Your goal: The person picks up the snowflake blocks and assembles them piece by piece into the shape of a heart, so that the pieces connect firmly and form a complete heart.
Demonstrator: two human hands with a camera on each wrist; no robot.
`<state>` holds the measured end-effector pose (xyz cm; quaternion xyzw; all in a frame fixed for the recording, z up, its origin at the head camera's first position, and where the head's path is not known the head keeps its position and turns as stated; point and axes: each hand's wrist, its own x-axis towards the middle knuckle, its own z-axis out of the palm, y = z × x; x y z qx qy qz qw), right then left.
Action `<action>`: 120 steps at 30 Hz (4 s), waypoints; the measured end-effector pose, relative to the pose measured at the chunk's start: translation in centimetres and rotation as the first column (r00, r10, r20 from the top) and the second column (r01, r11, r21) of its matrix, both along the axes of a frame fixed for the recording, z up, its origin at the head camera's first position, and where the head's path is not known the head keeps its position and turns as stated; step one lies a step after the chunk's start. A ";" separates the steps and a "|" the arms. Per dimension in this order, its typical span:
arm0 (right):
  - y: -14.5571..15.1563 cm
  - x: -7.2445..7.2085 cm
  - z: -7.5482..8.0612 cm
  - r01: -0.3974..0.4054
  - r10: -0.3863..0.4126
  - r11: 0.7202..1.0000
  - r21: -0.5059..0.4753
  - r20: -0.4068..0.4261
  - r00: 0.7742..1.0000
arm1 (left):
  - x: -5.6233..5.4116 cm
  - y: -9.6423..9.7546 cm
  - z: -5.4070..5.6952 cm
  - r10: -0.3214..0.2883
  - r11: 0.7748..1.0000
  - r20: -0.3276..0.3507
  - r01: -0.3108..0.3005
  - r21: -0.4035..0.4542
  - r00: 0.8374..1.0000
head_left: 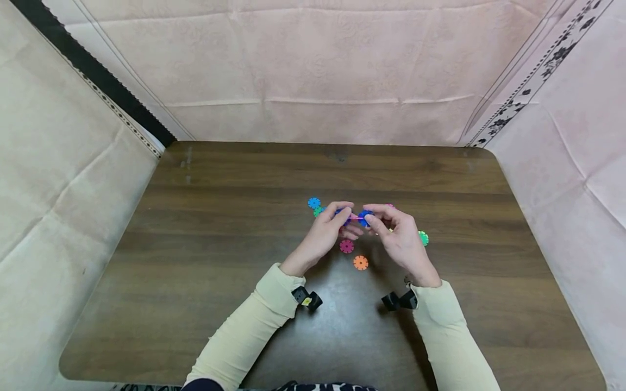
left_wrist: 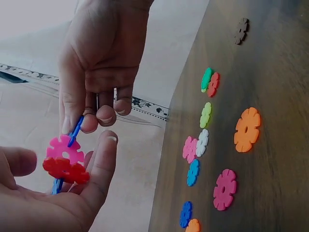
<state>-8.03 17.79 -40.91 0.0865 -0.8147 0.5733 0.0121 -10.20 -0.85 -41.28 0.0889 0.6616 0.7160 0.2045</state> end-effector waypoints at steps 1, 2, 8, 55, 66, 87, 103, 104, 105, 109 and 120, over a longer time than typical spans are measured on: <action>-0.1 0.1 0.3 0.002 -0.002 1.000 -0.010 -0.003 1.000 | 0.0 -0.1 0.0 0.012 1.000 0.006 -0.012 0.011 1.000; -0.2 0.2 0.7 0.007 -0.007 1.000 -0.017 -0.002 1.000 | -0.1 -0.1 -0.1 0.022 0.999 0.011 -0.023 0.025 1.000; -0.3 0.4 1.3 0.032 -0.032 0.993 -0.110 -0.003 0.999 | -0.3 -0.5 -0.3 0.031 0.998 0.010 -0.032 0.052 0.999; 0.6 -0.1 -0.6 0.066 -0.104 0.954 -0.293 -0.116 0.988 | -0.5 -0.9 0.0 0.050 0.987 0.016 -0.051 0.150 0.999; 1.0 0.6 1.6 -0.140 0.104 0.963 -0.231 -0.164 0.981 | -0.2 -0.7 -0.3 -0.082 0.974 0.089 0.061 0.219 0.993; 0.6 -0.1 -0.3 -0.043 -0.064 0.899 -0.437 -0.228 0.972 | 0.3 0.0 -0.6 -0.105 0.981 -0.027 0.108 0.163 0.994; 8.0 -1.6 -4.2 0.028 -0.193 0.775 0.632 0.194 0.962 | -0.2 -0.5 -0.4 -0.050 0.904 0.124 -0.007 0.428 0.991; 8.1 -1.7 -4.5 0.014 -0.195 0.766 0.643 0.211 0.958 | -0.2 -0.5 -0.3 -0.052 0.904 0.128 -0.009 0.428 0.990; 8.3 -1.7 -4.8 0.003 -0.195 0.762 0.647 0.224 0.955 | -0.2 -0.6 -0.3 -0.055 0.903 0.130 -0.006 0.430 0.990; 8.7 -1.8 -5.6 -0.011 -0.186 0.767 0.642 0.239 0.953 | -0.2 -0.7 -0.2 -0.070 0.902 0.128 0.008 0.431 0.989; 8.6 -1.1 -5.2 -0.030 -0.183 0.766 0.642 0.261 0.948 | -0.4 -0.8 -0.1 -0.045 0.886 0.139 -0.025 0.463 0.989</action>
